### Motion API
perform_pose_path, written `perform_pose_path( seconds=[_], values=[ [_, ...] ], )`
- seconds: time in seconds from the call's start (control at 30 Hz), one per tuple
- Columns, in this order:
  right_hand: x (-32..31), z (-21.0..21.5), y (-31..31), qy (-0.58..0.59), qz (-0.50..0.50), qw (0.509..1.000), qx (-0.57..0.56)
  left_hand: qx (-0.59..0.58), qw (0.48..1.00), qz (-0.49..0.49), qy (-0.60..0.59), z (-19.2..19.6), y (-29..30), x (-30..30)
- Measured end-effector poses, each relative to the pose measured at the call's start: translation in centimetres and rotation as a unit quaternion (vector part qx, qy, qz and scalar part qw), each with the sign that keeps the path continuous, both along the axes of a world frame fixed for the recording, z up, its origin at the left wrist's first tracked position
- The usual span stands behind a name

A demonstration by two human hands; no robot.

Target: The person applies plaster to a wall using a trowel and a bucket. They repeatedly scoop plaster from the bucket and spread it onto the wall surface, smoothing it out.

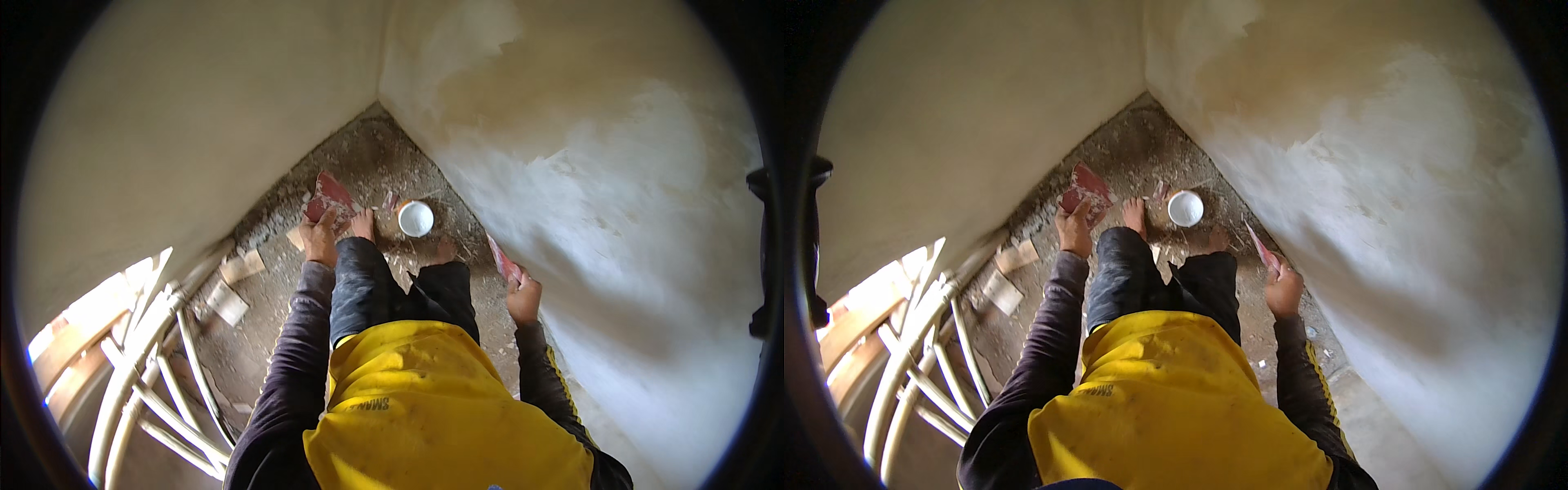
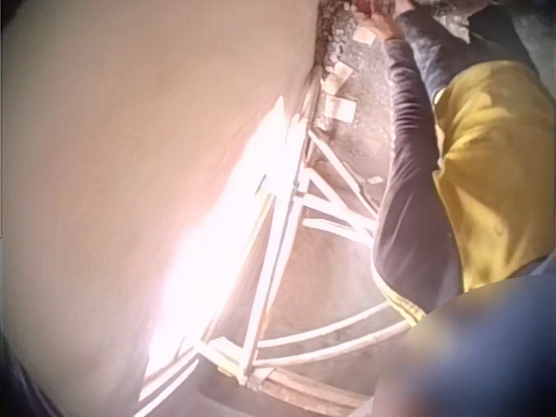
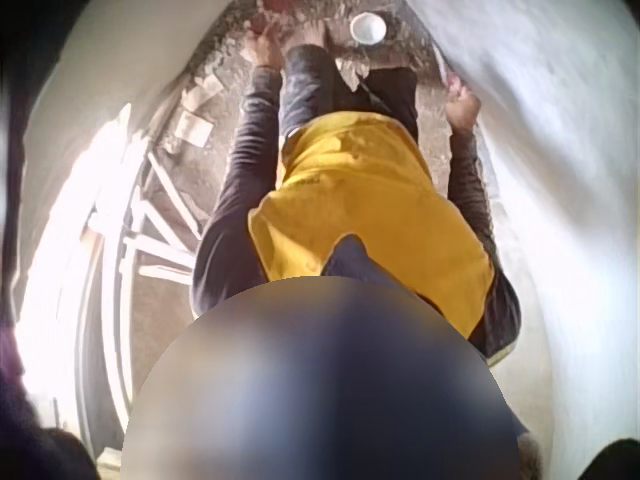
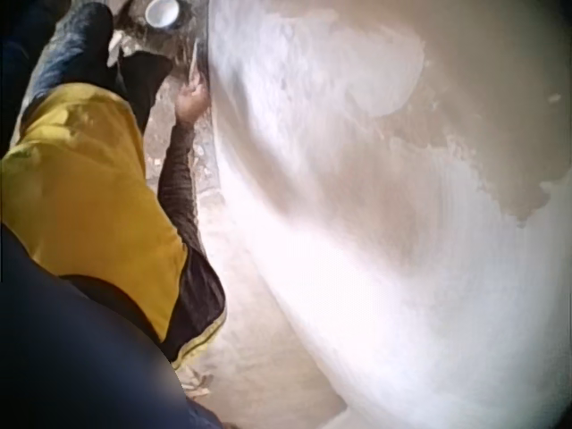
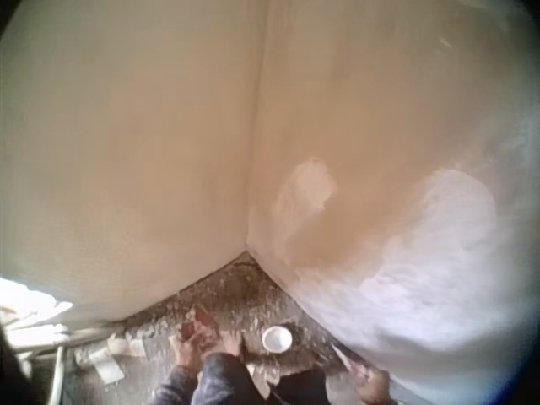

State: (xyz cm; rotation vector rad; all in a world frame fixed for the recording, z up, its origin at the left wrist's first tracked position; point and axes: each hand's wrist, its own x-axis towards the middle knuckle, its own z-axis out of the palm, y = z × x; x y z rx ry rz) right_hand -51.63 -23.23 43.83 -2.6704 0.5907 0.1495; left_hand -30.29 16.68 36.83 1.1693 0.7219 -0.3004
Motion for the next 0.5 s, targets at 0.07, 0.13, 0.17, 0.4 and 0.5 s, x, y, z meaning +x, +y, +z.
perform_pose_path(
  seconds=[0.07,0.13,0.17,0.4,0.5],
  values=[
    [-1.0,-2.1,-1.6,0.0,0.03,1.0,-0.006,0.041,0.999,-0.013,-0.005,-2.1,-0.9,-2.5],
    [-2.0,-4.4,-3.0,0.064,0.026,0.998,-0.001,0.085,0.996,-0.033,-0.011,-5.1,-2.4,-4.8],
    [-2.6,-5.7,-3.7,0.095,0.045,0.994,-0.004,0.101,0.994,-0.042,-0.004,-6.9,-3.3,-5.8],
    [-7.1,-11.5,-5.5,0.153,0.056,0.985,0.05,0.194,0.962,-0.147,0.124,-22.4,-12.2,-12.3],
    [-8.2,-13.6,-5.3,0.198,0.02,0.979,0.047,0.36,0.885,-0.295,0.023,-28.5,-15.4,-14.1]
  ],
)
